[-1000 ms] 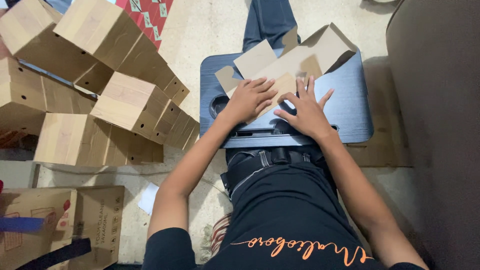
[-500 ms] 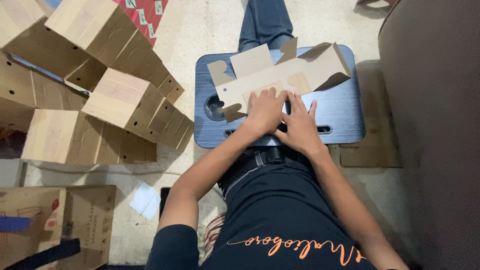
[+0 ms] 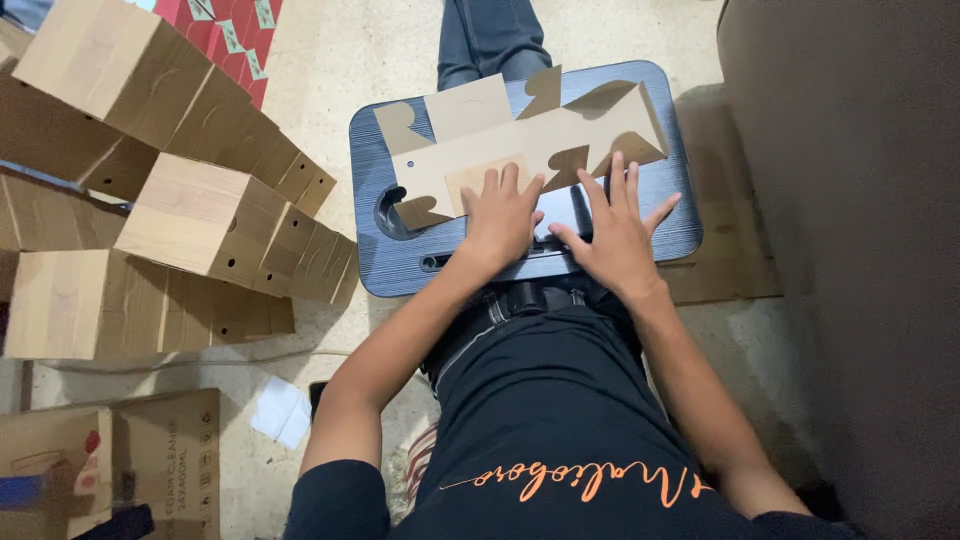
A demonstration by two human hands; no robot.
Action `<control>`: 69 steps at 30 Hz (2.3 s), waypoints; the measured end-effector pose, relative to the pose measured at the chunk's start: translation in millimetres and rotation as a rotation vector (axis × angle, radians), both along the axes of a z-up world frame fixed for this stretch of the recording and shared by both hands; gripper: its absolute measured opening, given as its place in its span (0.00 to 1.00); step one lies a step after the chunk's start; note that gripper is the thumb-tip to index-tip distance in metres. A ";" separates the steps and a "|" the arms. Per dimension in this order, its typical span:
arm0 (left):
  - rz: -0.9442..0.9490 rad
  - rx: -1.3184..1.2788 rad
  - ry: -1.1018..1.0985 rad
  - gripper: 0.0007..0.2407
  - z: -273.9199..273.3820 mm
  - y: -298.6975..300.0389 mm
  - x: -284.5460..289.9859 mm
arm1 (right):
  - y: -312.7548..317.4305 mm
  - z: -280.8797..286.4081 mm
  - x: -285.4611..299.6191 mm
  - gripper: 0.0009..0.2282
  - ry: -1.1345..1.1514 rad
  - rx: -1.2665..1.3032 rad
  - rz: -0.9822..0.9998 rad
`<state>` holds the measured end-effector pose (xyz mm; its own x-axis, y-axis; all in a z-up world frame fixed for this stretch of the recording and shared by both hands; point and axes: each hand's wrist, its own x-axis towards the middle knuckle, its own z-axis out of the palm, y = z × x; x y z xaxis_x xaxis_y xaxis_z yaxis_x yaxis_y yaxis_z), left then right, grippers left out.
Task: The person folds a cardboard box from a flat sheet, using their hands to crease the panels and tuck in the tabs while working on a small lap desk.
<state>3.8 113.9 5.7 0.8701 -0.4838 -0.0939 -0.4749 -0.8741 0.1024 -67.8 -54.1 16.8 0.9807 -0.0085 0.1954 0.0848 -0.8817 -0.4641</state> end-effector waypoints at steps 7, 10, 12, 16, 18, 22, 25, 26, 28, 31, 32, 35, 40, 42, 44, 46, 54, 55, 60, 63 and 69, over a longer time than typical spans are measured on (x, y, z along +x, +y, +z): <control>0.049 -0.054 0.142 0.34 18.0 3.0 -12.5 | 5.9 25.3 5.3 0.36 0.247 -0.137 0.001; 0.040 0.026 0.167 0.31 15.5 2.1 -5.2 | 4.7 30.8 0.2 0.36 0.254 -0.158 -0.005; 0.048 0.057 0.191 0.29 19.0 3.4 -5.5 | -1.3 30.2 -5.4 0.36 0.262 -0.165 -0.013; 0.041 -0.005 0.220 0.28 25.3 9.1 -0.5 | -21.8 36.5 -4.1 0.31 0.240 -0.161 -0.083; 0.041 -0.025 0.221 0.28 24.3 9.6 0.5 | -29.3 34.8 -3.9 0.29 0.230 -0.140 -0.127; 0.094 -0.058 0.222 0.28 33.6 7.1 4.1 | -35.0 15.7 1.1 0.29 0.196 -0.121 -0.071; 0.144 -0.090 0.200 0.31 37.3 7.1 2.9 | -31.2 -9.9 -6.1 0.27 0.158 -0.131 -0.010; 0.154 -0.118 0.189 0.32 38.8 5.7 4.0 | -30.1 -18.4 -9.8 0.27 0.113 -0.162 0.007; 0.160 -0.148 0.151 0.33 35.6 2.3 2.5 | -19.7 -10.1 -15.8 0.27 0.115 -0.155 0.012; 0.161 -0.130 0.089 0.34 23.8 -10.4 -1.2 | -10.6 -14.8 -24.7 0.27 0.113 -0.174 0.014; 0.168 -0.084 0.055 0.34 21.0 -14.4 -0.4 | -7.6 -17.6 -24.4 0.27 0.099 -0.203 0.023; 0.175 -0.065 0.071 0.34 -14.2 -31.3 3.3 | 6.3 -10.3 -29.7 0.31 0.089 -0.229 0.036; 0.102 -0.102 0.153 0.26 -2.8 -34.1 1.1 | -1.3 -23.0 -29.3 0.32 0.047 -0.158 0.060; 0.090 -0.122 0.148 0.25 -2.1 -35.4 0.8 | -6.6 -20.1 -30.3 0.34 0.032 -0.116 0.087; 0.112 -0.145 0.155 0.32 5.3 -33.3 3.6 | -6.6 -10.8 -30.1 0.36 0.009 0.041 0.113; 0.116 -0.118 0.162 0.35 15.8 -32.6 -2.6 | -5.0 -2.1 -31.7 0.38 -0.002 0.064 0.114; 0.220 -0.162 0.271 0.40 36.7 -45.8 -12.7 | -29.5 4.3 -13.1 0.42 0.034 0.062 0.156; 0.230 -0.144 0.278 0.41 26.0 -51.5 -8.5 | -30.9 2.9 -8.9 0.42 0.047 0.077 0.178; 0.215 -0.165 0.293 0.47 5.3 -55.9 -0.8 | -38.4 -0.6 13.1 0.42 0.061 0.059 0.224; 0.186 -0.163 0.273 0.46 8.2 -51.5 -5.1 | -46.9 -15.9 26.5 0.44 0.133 -0.002 0.257; 0.164 -0.194 0.262 0.45 23.2 -42.2 -8.6 | -52.3 -50.0 23.3 0.30 0.053 -0.253 0.178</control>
